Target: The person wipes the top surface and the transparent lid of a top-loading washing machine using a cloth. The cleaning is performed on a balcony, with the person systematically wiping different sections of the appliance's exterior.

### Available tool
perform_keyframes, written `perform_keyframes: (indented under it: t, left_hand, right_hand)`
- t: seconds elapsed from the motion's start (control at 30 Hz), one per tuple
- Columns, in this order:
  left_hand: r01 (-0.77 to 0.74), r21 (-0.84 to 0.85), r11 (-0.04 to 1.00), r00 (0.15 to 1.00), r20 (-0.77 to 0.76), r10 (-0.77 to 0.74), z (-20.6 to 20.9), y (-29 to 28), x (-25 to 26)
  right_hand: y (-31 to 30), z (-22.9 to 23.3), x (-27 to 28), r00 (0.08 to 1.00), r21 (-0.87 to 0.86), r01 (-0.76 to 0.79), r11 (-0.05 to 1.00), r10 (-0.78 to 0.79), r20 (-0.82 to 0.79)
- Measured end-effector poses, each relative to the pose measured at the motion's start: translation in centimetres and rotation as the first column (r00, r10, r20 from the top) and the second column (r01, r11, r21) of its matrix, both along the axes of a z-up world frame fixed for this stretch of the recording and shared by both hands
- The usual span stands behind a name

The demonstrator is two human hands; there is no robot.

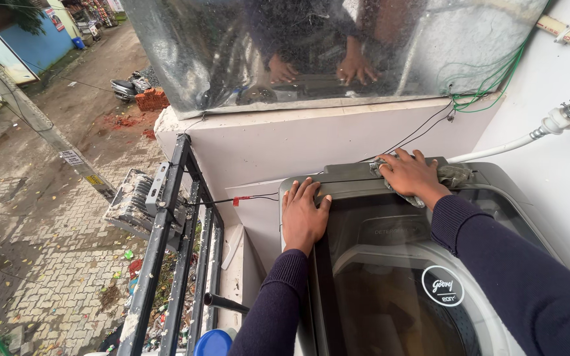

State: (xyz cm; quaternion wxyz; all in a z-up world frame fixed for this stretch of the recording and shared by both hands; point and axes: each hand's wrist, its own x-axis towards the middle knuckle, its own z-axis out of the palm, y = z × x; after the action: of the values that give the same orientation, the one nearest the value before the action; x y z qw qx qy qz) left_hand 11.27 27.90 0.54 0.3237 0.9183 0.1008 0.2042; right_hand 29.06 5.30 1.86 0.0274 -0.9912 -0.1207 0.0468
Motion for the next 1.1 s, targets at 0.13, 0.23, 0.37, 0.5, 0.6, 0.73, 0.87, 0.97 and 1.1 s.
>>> perform_keyframes:
  t: [0.13, 0.23, 0.37, 0.5, 0.6, 0.73, 0.87, 0.97, 1.1]
  left_hand:
    - [-0.037, 0.002, 0.999, 0.999, -0.016, 0.037, 0.8, -0.6, 0.2]
    - [-0.047, -0.014, 0.999, 0.998, 0.041, 0.048, 0.8, -0.6, 0.3]
    - [-0.042, -0.023, 0.999, 0.998, 0.040, 0.043, 0.6, -0.6, 0.3]
    - [-0.025, -0.029, 0.999, 0.997, 0.066, 0.027, 0.4, -0.3, 0.6]
    - [-0.021, -0.057, 0.998, 0.997, 0.078, 0.026, -0.1, -0.3, 0.6]
    - [-0.042, -0.095, 0.995, 0.993, 0.105, 0.052, -0.4, 0.0, 1.1]
    - [-0.050, -0.141, 0.989, 0.983, 0.169, 0.073, -1.2, 0.4, 1.6]
    - [-0.093, -0.093, 0.991, 0.974, 0.197, 0.109, -2.2, 0.4, 1.6]
    - [-0.163, -0.036, 0.986, 0.972, 0.165, 0.167, -2.6, 0.3, 0.3]
  right_hand:
    - [1.3, -0.5, -0.5, 0.994, 0.011, -0.086, 0.996, 0.085, 0.063]
    - [3.6, -0.9, -0.9, 0.993, 0.030, -0.109, 0.994, 0.107, 0.044]
    - [7.4, -0.9, -1.7, 0.981, 0.036, -0.188, 0.982, 0.185, 0.058]
    - [10.1, -0.1, -3.0, 0.972, 0.051, -0.235, 0.971, 0.234, 0.036]
    - [11.1, 0.3, -4.3, 0.971, 0.030, -0.239, 0.971, 0.239, -0.004]
    - [11.2, 0.4, -6.0, 0.957, 0.048, -0.288, 0.957, 0.285, 0.058]
    - [11.3, 0.2, -8.0, 0.934, 0.117, -0.348, 0.930, 0.333, 0.130]
    - [10.8, -0.1, -10.1, 0.913, 0.165, -0.395, 0.903, 0.368, 0.174]
    - [9.8, -0.7, -11.8, 0.875, 0.213, -0.470, 0.856, 0.420, 0.242]
